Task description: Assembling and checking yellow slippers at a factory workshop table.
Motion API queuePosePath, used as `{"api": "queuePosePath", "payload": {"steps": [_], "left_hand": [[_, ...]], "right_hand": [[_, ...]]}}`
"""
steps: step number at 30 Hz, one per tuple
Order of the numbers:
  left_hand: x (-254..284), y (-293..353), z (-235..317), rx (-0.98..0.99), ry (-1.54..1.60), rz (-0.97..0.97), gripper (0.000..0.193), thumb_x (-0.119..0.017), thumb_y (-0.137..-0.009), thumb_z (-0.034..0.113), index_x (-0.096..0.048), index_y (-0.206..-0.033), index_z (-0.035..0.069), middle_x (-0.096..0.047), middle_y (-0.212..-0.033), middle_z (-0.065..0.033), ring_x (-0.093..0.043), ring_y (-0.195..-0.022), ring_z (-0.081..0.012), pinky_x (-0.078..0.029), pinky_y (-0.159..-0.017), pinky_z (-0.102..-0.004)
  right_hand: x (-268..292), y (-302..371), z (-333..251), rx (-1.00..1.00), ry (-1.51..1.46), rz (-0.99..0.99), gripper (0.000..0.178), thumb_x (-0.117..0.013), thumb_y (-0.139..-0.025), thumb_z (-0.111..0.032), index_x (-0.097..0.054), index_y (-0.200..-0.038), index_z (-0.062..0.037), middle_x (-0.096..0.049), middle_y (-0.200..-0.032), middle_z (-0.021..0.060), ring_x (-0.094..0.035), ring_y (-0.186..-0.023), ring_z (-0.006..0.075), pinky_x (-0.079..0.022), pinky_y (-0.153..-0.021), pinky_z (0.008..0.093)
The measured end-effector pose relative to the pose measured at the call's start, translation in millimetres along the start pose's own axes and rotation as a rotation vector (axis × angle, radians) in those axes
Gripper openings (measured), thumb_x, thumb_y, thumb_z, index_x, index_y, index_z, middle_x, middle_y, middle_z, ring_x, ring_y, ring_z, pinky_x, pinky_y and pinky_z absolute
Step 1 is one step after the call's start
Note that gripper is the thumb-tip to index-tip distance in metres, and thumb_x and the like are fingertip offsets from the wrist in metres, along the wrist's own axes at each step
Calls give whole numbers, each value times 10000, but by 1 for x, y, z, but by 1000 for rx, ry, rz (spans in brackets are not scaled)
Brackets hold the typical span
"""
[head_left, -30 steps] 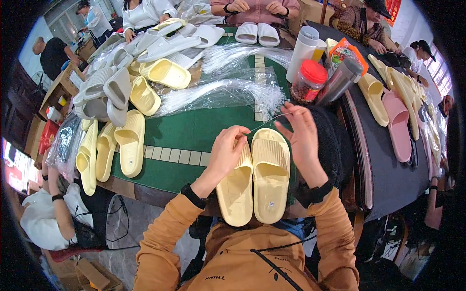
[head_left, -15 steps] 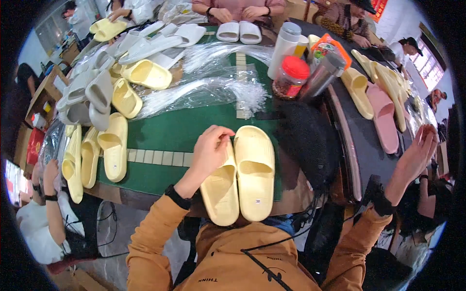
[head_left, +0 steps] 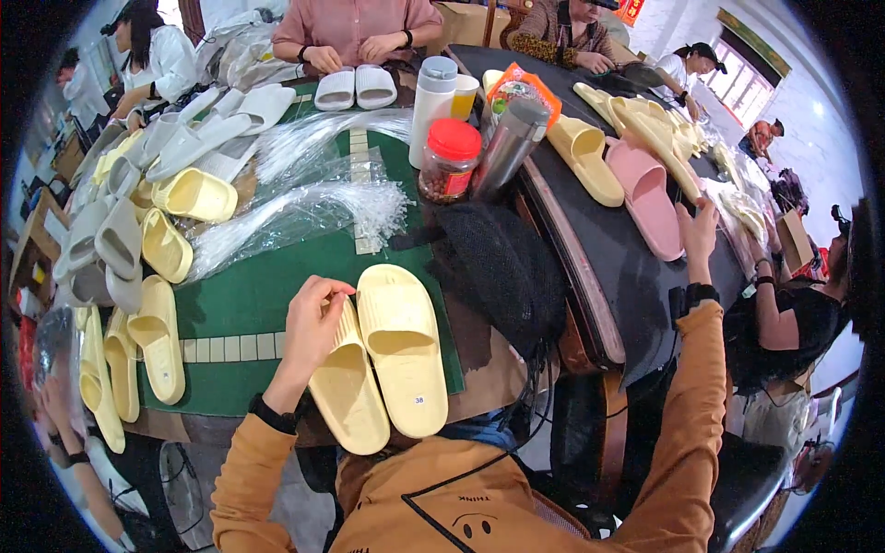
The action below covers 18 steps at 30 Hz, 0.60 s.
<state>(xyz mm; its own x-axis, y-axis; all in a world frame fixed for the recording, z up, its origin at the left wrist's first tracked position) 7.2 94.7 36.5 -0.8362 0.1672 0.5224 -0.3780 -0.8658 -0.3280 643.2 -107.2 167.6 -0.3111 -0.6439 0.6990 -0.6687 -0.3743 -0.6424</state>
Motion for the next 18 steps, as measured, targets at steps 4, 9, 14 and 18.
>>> {"api": "queuePosePath", "payload": {"steps": [4, 9, 14, 18], "left_hand": [[1, 2, -2, 39, 0, -2, 97, -590, -900, 7, -679, -940, 10, -579, -859, -91, -587, -722, -200, -464, -643, -319], [-3, 0, -4, 40, -5, -5, 102, -591, -899, 4, -682, -944, 10, -573, -868, -85, -571, -709, -182, -458, -637, -307], [-2, 1, 2, 50, -6, -13, 110, -581, -902, 3, -685, -939, 11, -582, -876, -91, -579, -716, -199, -460, -651, -314], [6, 5, 6, 2, -15, 19, 103, -586, -891, -1, -677, -936, 15, -590, -879, -99, -588, -743, -235, -465, -669, -339]], "right_hand": [[7, -9, -28, -27, 58, 55, 649, -712, -809, -361, -410, -1364, -217, -447, -1346, 171, -579, -1098, 444, -489, -897, 515], [-11, -35, -19, 105, 328, -89, 489, -675, -847, -325, -550, -1298, -184, -563, -1228, 168, -624, -1034, 396, -509, -833, 507], [43, -29, -34, 165, 86, 181, 358, -560, -936, -363, -606, -1127, -63, -634, -1061, 204, -604, -995, 426, -473, -811, 521], [123, -22, -37, 87, -172, 262, 420, -633, -935, -350, -633, -1176, -6, -656, -1102, 193, -631, -1017, 290, -481, -865, 364]]}}
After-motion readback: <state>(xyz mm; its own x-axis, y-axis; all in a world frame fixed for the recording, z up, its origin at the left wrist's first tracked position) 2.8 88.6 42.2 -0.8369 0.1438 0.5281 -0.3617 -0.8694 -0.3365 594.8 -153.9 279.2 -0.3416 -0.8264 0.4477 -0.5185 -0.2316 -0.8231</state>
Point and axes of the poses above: each hand's wrist, its own y-axis away from the middle knuckle, its own x-axis out of the back of the hand, z = x × y, the point moved 10 cm from there along -y, towards the middle knuckle
